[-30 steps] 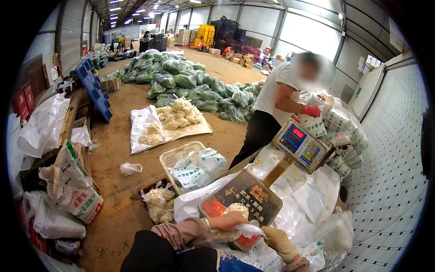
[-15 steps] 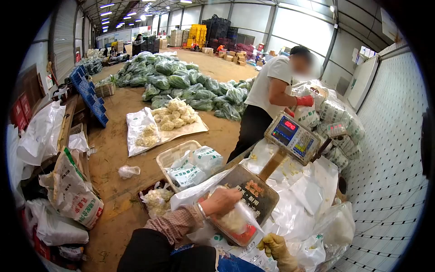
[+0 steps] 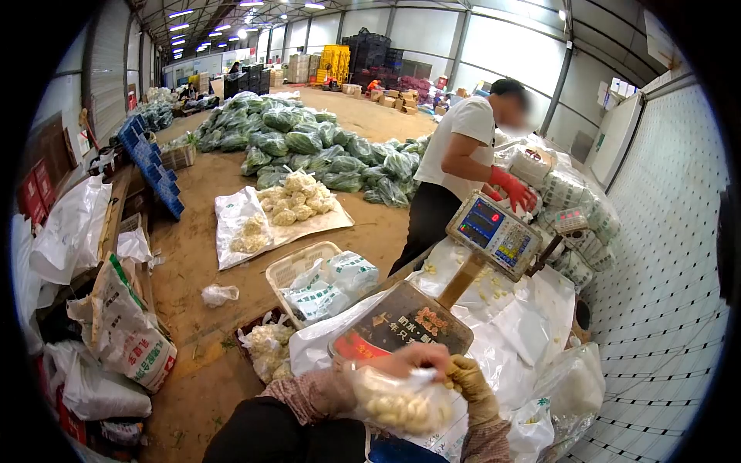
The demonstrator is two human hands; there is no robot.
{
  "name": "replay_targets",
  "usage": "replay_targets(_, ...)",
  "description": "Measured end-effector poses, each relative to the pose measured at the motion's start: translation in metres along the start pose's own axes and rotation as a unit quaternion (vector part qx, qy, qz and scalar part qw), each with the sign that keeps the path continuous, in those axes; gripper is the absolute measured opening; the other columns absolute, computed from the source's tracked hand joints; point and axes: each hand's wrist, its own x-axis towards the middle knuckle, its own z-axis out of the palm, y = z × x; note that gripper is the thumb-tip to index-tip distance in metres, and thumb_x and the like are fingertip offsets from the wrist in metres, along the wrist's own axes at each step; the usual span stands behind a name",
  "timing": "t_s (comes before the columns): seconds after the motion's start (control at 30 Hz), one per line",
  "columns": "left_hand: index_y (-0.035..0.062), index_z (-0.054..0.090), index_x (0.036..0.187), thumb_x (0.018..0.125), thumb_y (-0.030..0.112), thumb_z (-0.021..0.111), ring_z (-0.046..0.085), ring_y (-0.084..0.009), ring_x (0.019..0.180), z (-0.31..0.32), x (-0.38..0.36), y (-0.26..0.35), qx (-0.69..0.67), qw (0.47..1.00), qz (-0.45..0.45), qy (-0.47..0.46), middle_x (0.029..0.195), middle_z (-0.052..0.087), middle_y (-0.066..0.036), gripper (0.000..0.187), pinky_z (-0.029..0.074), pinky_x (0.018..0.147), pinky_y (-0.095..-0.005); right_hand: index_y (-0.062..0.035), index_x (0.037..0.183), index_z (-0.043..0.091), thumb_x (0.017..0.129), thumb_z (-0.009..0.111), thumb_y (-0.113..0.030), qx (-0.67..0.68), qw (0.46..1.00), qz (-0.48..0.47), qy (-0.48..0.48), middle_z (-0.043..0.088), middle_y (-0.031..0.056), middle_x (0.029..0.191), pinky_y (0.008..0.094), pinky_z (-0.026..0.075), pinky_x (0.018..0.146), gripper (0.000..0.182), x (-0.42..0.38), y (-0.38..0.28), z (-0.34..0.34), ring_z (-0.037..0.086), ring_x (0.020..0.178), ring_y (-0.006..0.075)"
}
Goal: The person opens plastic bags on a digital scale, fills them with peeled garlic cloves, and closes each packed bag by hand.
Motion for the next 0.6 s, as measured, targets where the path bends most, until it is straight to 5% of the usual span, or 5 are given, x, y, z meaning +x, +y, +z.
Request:
replay_targets(0.13,0.0043,0.051,0.078,0.077,0.008,0.058,0.048,-0.0080,0.070,-0.009,-0.032,-0.017,0.050,0.938,-0.278,0.199,0.072,0.051,-0.002,0.008,0.040,0.059,-0.0233,-0.0024,0.092,0.060,0.084,0.057,-0.019,-0.300,0.938,-0.141,0.101,0.057,0.0007,0.070,0.0193,0.039,0.047,0.019,0.009,-0.012,0.035,0.050,0.057,0.0064)
replay_targets(0.2,0.0051,0.051,0.081,0.080,0.009,0.055,0.050,-0.0129,0.068,0.000,-0.044,-0.033,0.252,0.915,-0.192,0.251,0.071,0.051,-0.005,0.006,0.041,0.060,-0.0259,-0.0025,0.094,0.060,0.085,0.055,-0.015,-0.424,0.868,-0.234,0.114,0.057,0.0019,0.069,0.0221,0.042,0.053,0.017,0.020,-0.004,0.049,0.050,0.058,0.0089)
replay_targets(0.4,0.0048,0.054,0.091,0.083,0.015,0.053,0.054,-0.0164,0.075,0.003,-0.071,-0.066,0.196,0.828,-0.312,0.423,0.082,0.057,-0.008,0.013,0.043,0.066,-0.0280,-0.0060,0.097,0.055,0.077,0.060,-0.018,-0.573,0.753,-0.279,0.164,0.060,0.0119,0.078,0.0330,0.046,0.058,0.024,0.052,0.026,0.085,0.059,0.068,0.0256)
replay_targets(0.5,0.0033,0.052,0.097,0.083,0.015,0.055,0.053,-0.0145,0.075,0.015,-0.077,-0.074,-0.070,0.735,-0.408,0.537,0.085,0.057,-0.006,0.018,0.044,0.068,-0.0265,-0.0067,0.093,0.053,0.070,0.062,-0.017,-0.626,0.719,-0.252,0.169,0.058,0.0127,0.077,0.0381,0.044,0.060,0.027,0.055,0.035,0.098,0.056,0.071,0.0316)
replay_targets(0.6,0.0036,0.051,0.099,0.082,0.012,0.055,0.053,-0.0148,0.076,0.023,-0.088,-0.101,-0.102,0.746,-0.331,0.569,0.086,0.057,-0.006,0.019,0.044,0.069,-0.0268,-0.0067,0.091,0.054,0.065,0.061,-0.014,-0.632,0.687,-0.308,0.183,0.056,0.0128,0.078,0.0395,0.043,0.064,0.028,0.059,0.047,0.092,0.055,0.072,0.0318)
